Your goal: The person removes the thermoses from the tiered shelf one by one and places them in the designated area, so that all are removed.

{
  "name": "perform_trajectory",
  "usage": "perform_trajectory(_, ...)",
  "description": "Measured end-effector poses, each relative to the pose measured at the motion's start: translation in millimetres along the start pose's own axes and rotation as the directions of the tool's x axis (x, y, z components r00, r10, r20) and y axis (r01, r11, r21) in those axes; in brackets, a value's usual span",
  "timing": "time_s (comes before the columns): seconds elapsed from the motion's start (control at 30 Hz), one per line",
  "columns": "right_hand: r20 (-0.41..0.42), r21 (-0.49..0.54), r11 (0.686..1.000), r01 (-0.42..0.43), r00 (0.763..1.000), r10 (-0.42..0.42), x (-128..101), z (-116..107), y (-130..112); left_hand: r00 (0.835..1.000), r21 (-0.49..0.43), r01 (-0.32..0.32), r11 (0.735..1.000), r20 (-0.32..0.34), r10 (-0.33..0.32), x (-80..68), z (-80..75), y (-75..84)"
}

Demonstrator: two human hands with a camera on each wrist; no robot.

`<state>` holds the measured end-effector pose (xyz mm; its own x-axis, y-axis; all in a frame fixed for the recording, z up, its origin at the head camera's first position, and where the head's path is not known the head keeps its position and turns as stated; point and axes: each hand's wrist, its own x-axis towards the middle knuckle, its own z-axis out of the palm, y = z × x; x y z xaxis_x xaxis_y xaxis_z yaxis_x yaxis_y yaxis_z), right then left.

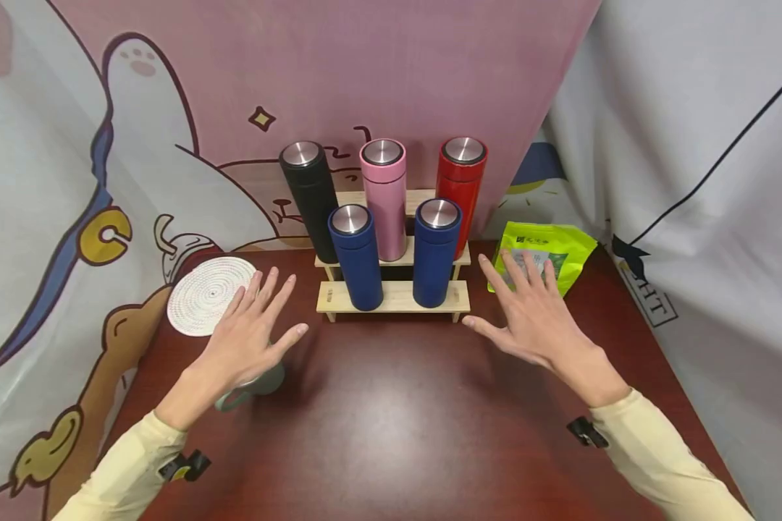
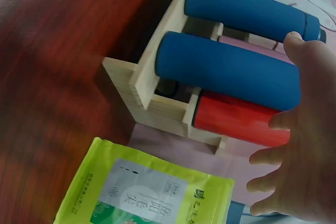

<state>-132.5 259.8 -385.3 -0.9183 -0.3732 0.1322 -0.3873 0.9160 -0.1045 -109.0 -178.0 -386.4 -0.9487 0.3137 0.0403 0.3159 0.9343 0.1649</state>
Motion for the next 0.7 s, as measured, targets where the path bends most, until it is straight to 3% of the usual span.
perform_trajectory(0.3, -0.057, 0.012, 1.000, -0.001, 0.998, 0.001, 11, -17, 6, 0.998, -0.028, 0.054, 0.998, 0.029, -0.053, 6.8, 5.6, -4.6)
perform_trajectory(0.47, -0.150, 0.028, 0.999, 0.018, 0.989, -0.014, 22, -29, 11, 0.996, -0.064, 0.069, 0.996, 0.056, -0.066, 14.6, 10.0, -8.8)
perform_trajectory(0.57, -0.243, 0.053, 0.998, 0.044, 0.970, -0.030, 27, -35, 14, 0.995, -0.080, 0.084, 0.993, 0.068, -0.079, 20.4, 11.9, -13.1)
perform_trajectory(0.7, -0.382, 0.073, 0.993, 0.093, 0.922, -0.058, 34, -44, 17, 0.994, -0.110, 0.097, 0.989, 0.052, -0.092, 28.5, 13.0, -18.0)
